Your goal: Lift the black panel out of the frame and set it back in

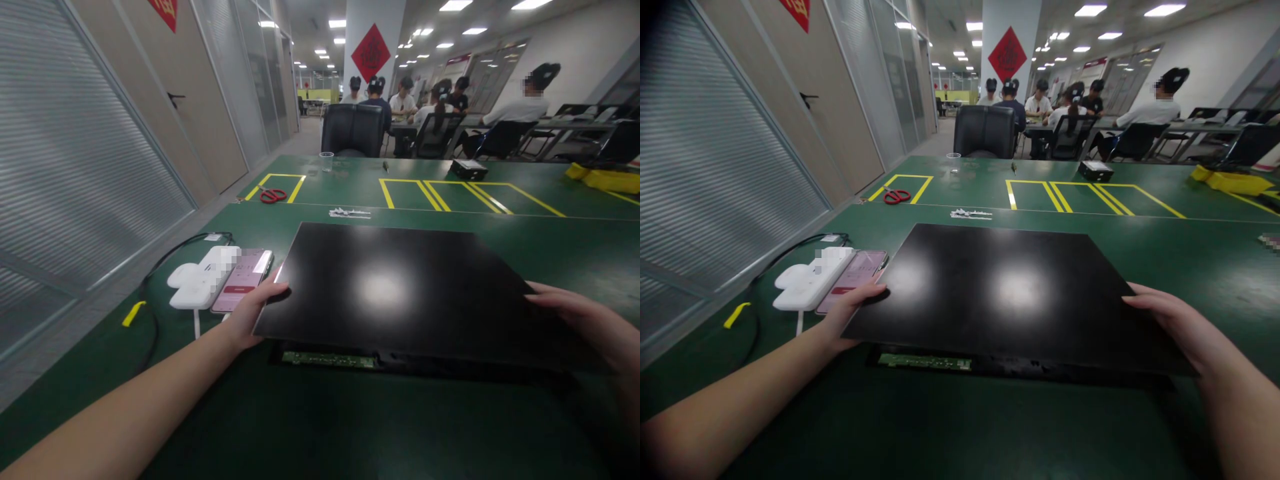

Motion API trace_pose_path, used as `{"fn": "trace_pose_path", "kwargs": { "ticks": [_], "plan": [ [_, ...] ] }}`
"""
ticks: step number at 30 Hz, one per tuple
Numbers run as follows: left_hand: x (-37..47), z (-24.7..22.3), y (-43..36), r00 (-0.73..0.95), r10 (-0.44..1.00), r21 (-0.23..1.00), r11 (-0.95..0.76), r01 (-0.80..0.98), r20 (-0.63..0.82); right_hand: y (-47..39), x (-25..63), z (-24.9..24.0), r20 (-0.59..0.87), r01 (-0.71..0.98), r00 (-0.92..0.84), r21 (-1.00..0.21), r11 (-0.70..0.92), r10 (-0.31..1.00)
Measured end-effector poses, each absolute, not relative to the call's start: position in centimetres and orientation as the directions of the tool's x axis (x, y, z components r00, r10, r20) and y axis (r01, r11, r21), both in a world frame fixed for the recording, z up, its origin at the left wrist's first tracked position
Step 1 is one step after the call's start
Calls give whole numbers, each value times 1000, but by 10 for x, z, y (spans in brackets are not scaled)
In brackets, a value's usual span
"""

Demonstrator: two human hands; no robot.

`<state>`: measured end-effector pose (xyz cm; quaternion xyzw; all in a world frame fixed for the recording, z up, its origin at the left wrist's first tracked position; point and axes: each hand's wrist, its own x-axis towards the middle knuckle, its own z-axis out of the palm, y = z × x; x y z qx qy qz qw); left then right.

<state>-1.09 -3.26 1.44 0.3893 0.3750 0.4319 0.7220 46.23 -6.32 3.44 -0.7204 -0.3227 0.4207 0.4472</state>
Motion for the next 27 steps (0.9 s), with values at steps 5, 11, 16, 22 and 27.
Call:
{"fn": "trace_pose_path", "kwargs": {
  "ticks": [5, 11, 16, 22, 27],
  "plan": [
    [-6, 23, -36, 336, 918, 878, 330, -346, -212, -56, 465, 38, -493, -105, 417, -861, -498, 764],
    [-15, 21, -32, 301, 891, 828, 435, -355, -340, -55, 471, 32, -323, -36, 450, -938, -345, 832],
    [-18, 18, -29, 275, 894, 793, 442, -420, -353, -56, 462, 30, -325, 6, 420, -933, -361, 847],
    [-20, 18, -29, 281, 874, 769, 483, -419, -396, -55, 458, 30, -309, 74, 393, -928, -364, 866],
    [-14, 22, -33, 268, 888, 824, 450, -344, -374, -53, 460, 29, -237, 137, 461, -933, -332, 855]
  ]
}}
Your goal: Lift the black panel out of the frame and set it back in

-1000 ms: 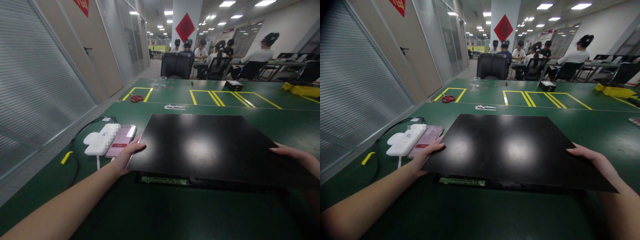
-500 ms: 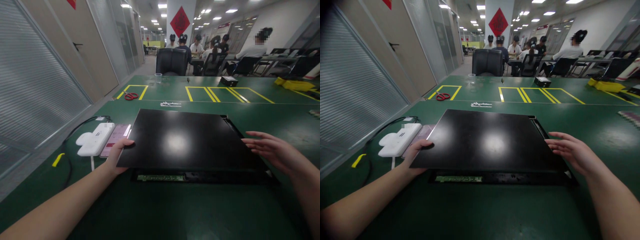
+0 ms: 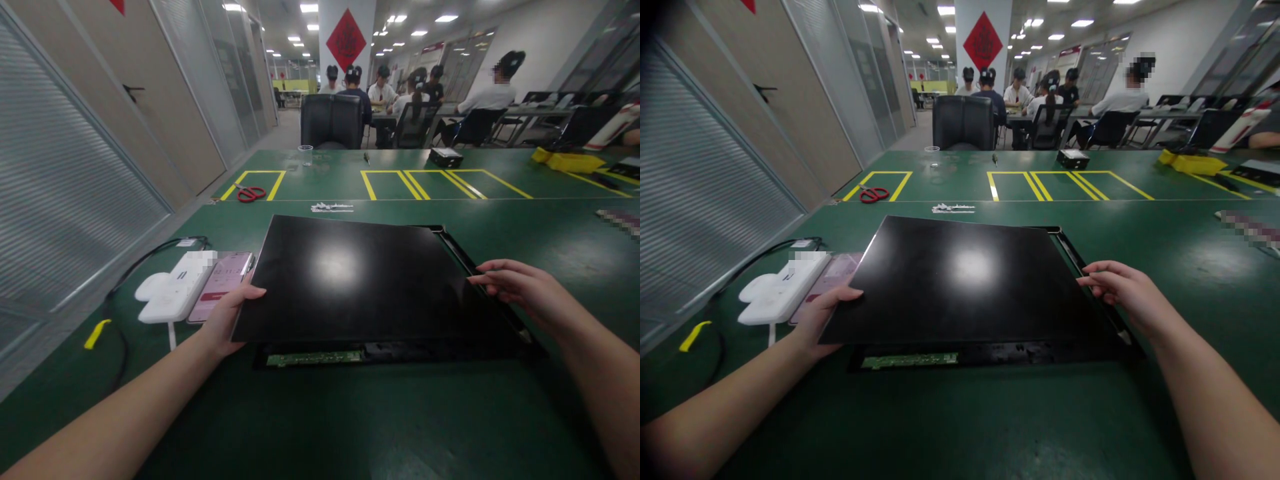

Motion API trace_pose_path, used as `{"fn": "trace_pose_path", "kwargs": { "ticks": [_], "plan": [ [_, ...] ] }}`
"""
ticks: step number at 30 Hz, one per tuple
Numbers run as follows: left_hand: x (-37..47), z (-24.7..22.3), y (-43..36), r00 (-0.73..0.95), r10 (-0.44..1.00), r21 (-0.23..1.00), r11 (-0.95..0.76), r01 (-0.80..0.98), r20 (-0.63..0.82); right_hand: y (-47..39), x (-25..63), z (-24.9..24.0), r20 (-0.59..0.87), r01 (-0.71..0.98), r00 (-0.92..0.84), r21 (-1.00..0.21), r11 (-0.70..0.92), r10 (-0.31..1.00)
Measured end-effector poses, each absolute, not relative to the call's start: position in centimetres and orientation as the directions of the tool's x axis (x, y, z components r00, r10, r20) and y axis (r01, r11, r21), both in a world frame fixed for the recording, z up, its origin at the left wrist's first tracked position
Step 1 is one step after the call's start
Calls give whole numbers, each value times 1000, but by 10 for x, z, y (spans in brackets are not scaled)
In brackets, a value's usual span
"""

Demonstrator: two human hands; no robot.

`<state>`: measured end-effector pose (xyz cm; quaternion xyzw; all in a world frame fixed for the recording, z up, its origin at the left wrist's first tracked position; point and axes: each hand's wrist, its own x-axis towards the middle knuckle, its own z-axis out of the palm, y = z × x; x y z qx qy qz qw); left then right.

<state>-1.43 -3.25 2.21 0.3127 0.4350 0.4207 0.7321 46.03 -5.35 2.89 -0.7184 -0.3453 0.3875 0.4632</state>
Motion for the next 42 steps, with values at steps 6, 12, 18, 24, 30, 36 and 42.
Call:
{"fn": "trace_pose_path", "kwargs": {
  "ticks": [6, 12, 18, 24, 30, 36, 42],
  "plan": [
    [-9, 20, -34, 336, 883, 854, 429, -296, -327, -53, 465, 30, -219, 180, 542, -913, -367, 811],
    [-6, 21, -33, 397, 864, 861, 431, -268, -309, -51, 475, 26, -207, 251, 545, -884, -394, 813],
    [0, 24, -34, 391, 883, 880, 382, -281, -259, -52, 476, 27, -207, 300, 554, -854, -426, 806],
    [-3, 23, -34, 396, 868, 871, 418, -258, -299, -53, 474, 29, -199, 356, 542, -826, -437, 816],
    [0, 24, -34, 368, 866, 865, 440, -242, -337, -53, 473, 29, -185, 388, 538, -812, -437, 822],
    [4, 26, -34, 286, 878, 865, 451, -220, -384, -52, 471, 30, -125, 501, 542, -746, -439, 831],
    [7, 26, -35, 283, 882, 868, 443, -224, -377, -52, 476, 26, -71, 655, 511, -613, -442, 856]
  ]
}}
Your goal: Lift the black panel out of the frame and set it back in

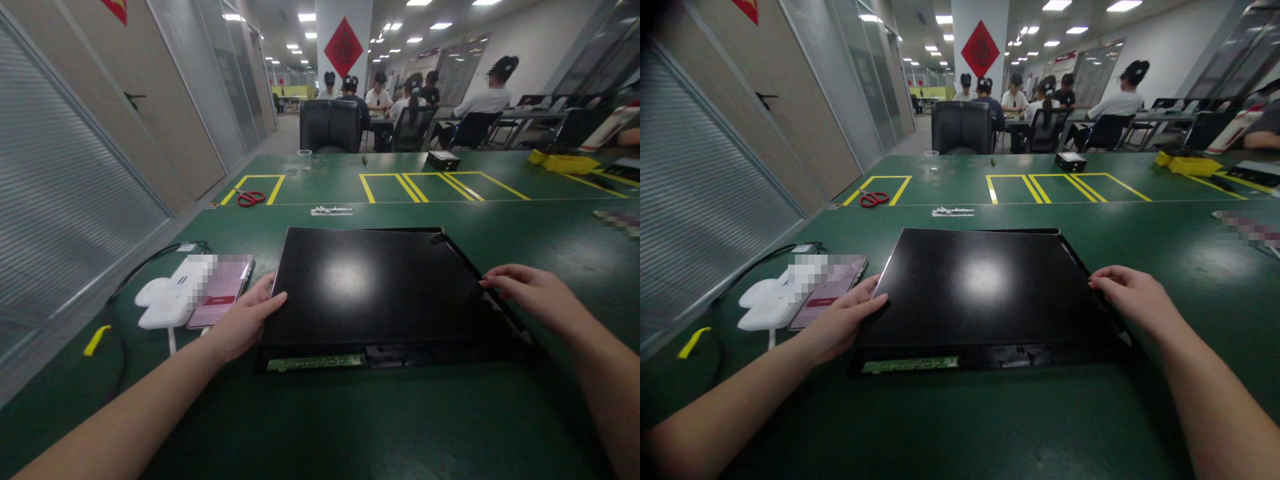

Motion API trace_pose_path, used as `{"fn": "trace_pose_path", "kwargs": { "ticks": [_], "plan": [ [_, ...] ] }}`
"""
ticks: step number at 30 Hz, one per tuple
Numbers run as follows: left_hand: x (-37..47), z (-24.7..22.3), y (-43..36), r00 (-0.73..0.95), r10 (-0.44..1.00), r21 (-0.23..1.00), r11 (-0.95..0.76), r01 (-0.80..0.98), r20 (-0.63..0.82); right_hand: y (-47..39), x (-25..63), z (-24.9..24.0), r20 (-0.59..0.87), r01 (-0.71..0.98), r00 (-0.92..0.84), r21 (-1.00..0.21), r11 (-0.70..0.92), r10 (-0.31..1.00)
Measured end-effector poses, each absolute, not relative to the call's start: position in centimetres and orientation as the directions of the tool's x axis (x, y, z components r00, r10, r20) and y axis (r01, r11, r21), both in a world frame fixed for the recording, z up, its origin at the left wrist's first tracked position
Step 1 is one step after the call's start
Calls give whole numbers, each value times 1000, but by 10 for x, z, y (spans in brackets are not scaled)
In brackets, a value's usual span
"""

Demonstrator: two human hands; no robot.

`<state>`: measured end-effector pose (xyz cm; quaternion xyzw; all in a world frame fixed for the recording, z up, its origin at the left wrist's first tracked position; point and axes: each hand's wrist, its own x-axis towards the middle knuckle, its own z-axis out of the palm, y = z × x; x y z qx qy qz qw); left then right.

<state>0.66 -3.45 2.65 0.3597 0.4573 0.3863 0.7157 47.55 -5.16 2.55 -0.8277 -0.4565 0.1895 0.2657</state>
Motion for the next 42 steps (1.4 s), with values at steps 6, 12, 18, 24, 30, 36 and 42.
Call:
{"fn": "trace_pose_path", "kwargs": {
  "ticks": [6, 12, 18, 24, 30, 36, 42],
  "plan": [
    [9, 29, -36, 293, 889, 879, 422, -223, -352, -51, 472, 29, -59, 712, 507, -534, -457, 860],
    [8, 31, -36, 311, 887, 890, 411, -199, -341, -50, 469, 31, -106, 662, 520, -577, -478, 848],
    [8, 31, -37, 344, 886, 900, 391, -194, -311, -51, 466, 31, -95, 627, 535, -622, -470, 840],
    [7, 29, -36, 357, 892, 910, 363, -202, -277, -51, 462, 34, -82, 638, 544, -606, -475, 835],
    [4, 24, -36, 334, 900, 923, 348, -165, -279, -51, 461, 36, -75, 664, 547, -569, -486, 834],
    [5, 28, -37, 217, 916, 903, 381, -200, -339, -51, 467, 32, -85, 679, 533, -551, -485, 842],
    [6, 33, -38, 222, 909, 889, 400, -224, -354, -50, 467, 33, -64, 709, 509, -533, -461, 858]
  ]
}}
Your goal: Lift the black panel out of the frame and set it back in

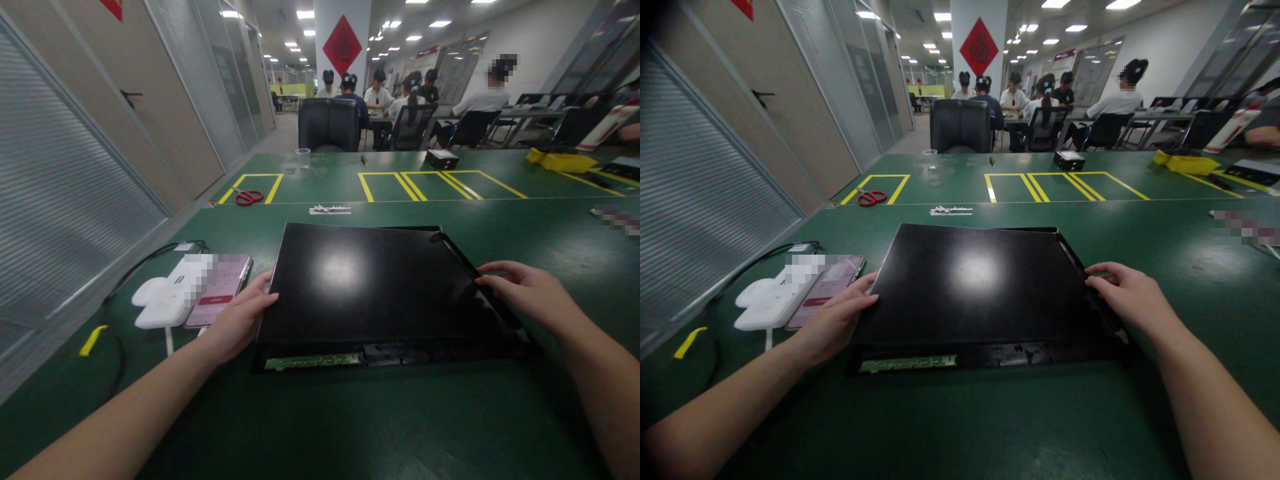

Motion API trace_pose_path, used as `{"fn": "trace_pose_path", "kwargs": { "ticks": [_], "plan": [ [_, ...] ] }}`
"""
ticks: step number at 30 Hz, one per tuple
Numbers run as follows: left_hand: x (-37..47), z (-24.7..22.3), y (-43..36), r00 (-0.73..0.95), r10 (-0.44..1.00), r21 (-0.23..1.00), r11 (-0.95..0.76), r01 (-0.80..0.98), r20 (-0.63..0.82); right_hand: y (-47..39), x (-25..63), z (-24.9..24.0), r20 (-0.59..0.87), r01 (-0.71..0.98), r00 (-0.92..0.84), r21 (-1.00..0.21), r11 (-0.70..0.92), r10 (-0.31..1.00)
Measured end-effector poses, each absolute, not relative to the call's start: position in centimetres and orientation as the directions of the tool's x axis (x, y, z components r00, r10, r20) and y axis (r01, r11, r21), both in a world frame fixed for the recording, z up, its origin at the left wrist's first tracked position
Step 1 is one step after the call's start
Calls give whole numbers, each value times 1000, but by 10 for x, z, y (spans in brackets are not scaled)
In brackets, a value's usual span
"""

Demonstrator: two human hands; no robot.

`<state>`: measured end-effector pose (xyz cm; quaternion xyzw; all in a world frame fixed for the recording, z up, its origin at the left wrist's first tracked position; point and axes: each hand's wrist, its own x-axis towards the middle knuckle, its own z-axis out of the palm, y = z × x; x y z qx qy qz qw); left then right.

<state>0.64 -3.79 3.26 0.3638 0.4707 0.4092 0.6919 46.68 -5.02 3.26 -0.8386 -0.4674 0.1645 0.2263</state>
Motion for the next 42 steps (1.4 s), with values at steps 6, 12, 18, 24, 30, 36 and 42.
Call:
{"fn": "trace_pose_path", "kwargs": {
  "ticks": [6, 12, 18, 24, 30, 36, 42],
  "plan": [
    [6, 29, -40, 304, 911, 902, 356, -243, -278, -50, 469, 28, -30, 743, 488, -510, -433, 872],
    [5, 27, -39, 318, 915, 916, 329, -228, -249, -51, 469, 28, -22, 743, 493, -510, -434, 870],
    [3, 25, -41, 317, 914, 920, 329, -213, -253, -50, 471, 27, -38, 738, 500, -506, -448, 865],
    [4, 27, -42, 351, 906, 925, 320, -205, -236, -49, 476, 23, -1, 761, 484, -493, -422, 875],
    [4, 23, -41, 308, 924, 932, 299, -204, -228, -50, 474, 26, -6, 755, 484, -502, -421, 875],
    [-1, 17, -42, 173, 975, 981, 159, -110, -139, -49, 474, 25, -25, 741, 492, -512, -434, 870],
    [-4, 21, -41, 61, 997, 993, 30, 114, -37, -50, 471, 28, -50, 726, 496, -523, -446, 867]
  ]
}}
